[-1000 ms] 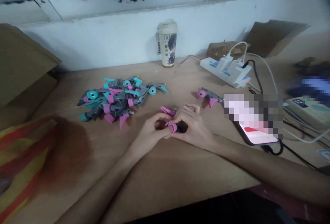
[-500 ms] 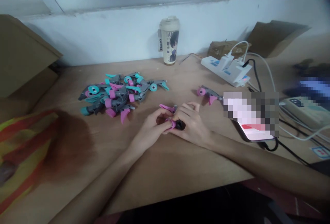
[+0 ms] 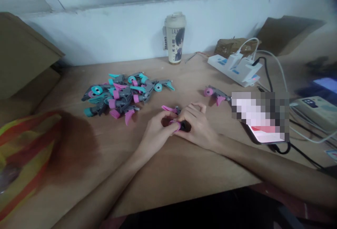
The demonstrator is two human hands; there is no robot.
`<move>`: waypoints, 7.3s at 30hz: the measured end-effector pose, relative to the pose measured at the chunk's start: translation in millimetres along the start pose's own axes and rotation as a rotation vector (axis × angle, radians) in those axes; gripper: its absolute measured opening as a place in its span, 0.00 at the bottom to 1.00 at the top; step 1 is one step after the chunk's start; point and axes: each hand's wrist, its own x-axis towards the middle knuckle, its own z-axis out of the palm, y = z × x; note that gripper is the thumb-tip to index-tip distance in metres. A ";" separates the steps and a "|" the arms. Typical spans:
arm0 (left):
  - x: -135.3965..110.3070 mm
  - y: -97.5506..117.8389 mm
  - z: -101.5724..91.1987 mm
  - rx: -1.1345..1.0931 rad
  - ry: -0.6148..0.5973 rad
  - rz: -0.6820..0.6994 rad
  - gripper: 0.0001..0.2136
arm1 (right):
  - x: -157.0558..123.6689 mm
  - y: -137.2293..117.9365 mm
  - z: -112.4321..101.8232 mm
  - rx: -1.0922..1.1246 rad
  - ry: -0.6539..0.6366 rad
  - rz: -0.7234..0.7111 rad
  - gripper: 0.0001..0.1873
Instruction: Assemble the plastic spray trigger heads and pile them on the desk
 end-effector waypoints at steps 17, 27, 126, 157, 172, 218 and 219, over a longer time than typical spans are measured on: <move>-5.2 -13.2 6.4 0.059 0.118 0.117 0.09 | 1.0 4.2 1.1 0.018 0.031 0.037 0.06; -12.6 -3.1 4.0 0.395 0.291 0.359 0.05 | 3.7 13.5 -3.8 0.007 0.104 0.154 0.08; -8.0 -3.9 -5.9 0.638 0.235 0.280 0.03 | 3.8 14.4 -5.4 0.146 0.033 0.050 0.08; -15.0 -7.0 7.9 0.416 0.291 0.363 0.08 | 3.2 15.1 -2.8 0.261 0.136 0.220 0.12; -15.6 -3.0 3.1 0.397 0.238 0.518 0.05 | -0.2 16.2 -9.5 0.389 0.157 0.330 0.14; 1.5 -6.0 -25.2 0.797 0.076 0.741 0.06 | -1.8 11.8 -3.1 0.242 0.114 0.140 0.12; 1.9 -8.7 -22.0 0.745 0.105 0.699 0.05 | -1.8 12.4 -2.7 0.243 0.132 0.150 0.12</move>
